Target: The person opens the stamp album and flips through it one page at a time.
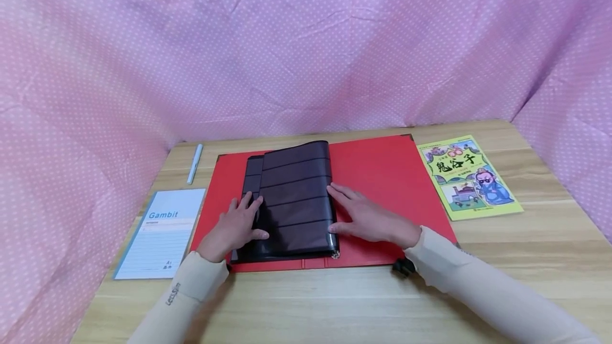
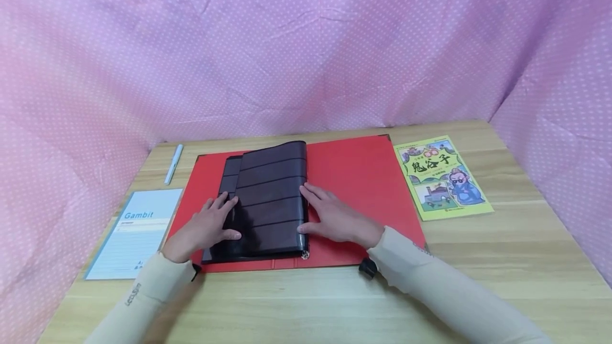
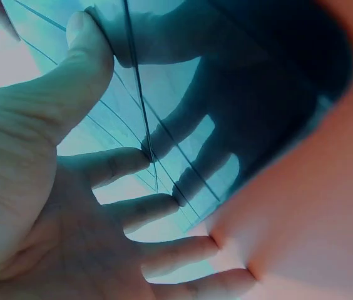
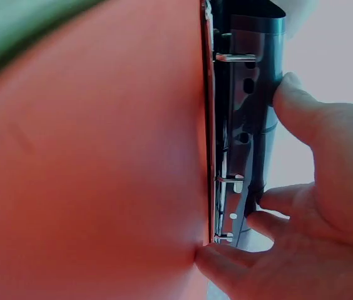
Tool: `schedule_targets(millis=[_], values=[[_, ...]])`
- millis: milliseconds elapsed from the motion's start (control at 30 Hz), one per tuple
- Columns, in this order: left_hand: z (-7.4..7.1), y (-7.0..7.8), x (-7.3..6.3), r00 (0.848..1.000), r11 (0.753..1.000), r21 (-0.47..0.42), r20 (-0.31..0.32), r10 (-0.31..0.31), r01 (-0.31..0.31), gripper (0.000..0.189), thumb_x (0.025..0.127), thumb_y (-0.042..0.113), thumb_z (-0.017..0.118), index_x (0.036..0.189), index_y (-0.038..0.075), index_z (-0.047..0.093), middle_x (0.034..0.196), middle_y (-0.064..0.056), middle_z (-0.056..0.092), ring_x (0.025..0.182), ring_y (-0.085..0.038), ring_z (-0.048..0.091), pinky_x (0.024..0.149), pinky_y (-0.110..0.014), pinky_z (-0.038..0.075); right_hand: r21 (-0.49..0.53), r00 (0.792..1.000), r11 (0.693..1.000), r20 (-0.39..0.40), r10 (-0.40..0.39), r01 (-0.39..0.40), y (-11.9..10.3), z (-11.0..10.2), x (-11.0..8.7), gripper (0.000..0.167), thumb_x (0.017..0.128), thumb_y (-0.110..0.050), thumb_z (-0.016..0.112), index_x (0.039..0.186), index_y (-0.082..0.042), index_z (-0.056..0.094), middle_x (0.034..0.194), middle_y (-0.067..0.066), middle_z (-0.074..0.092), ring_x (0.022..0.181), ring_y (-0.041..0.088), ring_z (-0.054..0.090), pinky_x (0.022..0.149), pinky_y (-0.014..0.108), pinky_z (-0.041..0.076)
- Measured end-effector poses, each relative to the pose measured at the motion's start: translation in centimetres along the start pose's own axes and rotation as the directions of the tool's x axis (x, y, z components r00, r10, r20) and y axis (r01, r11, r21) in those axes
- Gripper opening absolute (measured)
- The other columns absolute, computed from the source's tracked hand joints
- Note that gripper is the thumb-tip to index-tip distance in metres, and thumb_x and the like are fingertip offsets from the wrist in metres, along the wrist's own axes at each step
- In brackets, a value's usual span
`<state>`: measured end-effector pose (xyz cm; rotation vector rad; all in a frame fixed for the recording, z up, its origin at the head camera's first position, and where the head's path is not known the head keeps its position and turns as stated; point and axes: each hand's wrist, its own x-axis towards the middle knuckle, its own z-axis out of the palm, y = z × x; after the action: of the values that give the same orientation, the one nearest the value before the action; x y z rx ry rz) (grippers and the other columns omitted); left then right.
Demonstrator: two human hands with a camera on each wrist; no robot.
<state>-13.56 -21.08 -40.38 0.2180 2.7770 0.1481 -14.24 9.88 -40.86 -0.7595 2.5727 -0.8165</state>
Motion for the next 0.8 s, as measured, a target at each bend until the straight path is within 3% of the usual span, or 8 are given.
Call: schedule_targets(millis=[333,567,800], values=[[0.1,-1.1,-0.4,0.999,0.999,-0.024,-0.031,0.029,-0.030,0.085,0.080,0.032,0.075,0.147,0.004,0.031,0.151,-0.024,0.021,0.133,-0.051,0.021,0.097,-0.064,0.031,-0.049,0.998,0.997,-0.046,0.051,-0.054,-0.9,0.7,0.7,0.094,0.078,-0.059,0.067,0.152,-0.027,0.019,0.156,-0.006,0.015,0.138,0.027,0.022,0.099,0.047,0.040],[-0.1,-1.7,-0.7,0.995,0.999,-0.020,-0.089,0.047,-0.049,0.077,0.082,0.024,0.075,0.145,0.004,0.036,0.148,-0.023,0.027,0.133,-0.043,0.029,0.098,-0.051,0.039,-0.112,0.999,0.993,-0.026,0.023,-0.025,-2.0,1.1,1.3,0.089,0.083,-0.054,0.064,0.152,-0.018,0.021,0.157,0.002,0.012,0.137,0.034,0.025,0.104,0.050,0.032],[-0.4,-2.1,-0.7,0.992,0.994,-0.001,-0.060,0.108,-0.108,0.071,0.079,0.023,0.078,0.138,0.002,0.045,0.148,-0.022,0.028,0.132,-0.041,0.030,0.096,-0.049,0.042,-0.147,0.999,0.988,-0.017,0.038,-0.040,-2.3,1.1,1.4,0.084,0.083,-0.052,0.066,0.151,-0.022,0.026,0.157,0.001,0.014,0.137,0.034,0.025,0.103,0.058,0.029]])
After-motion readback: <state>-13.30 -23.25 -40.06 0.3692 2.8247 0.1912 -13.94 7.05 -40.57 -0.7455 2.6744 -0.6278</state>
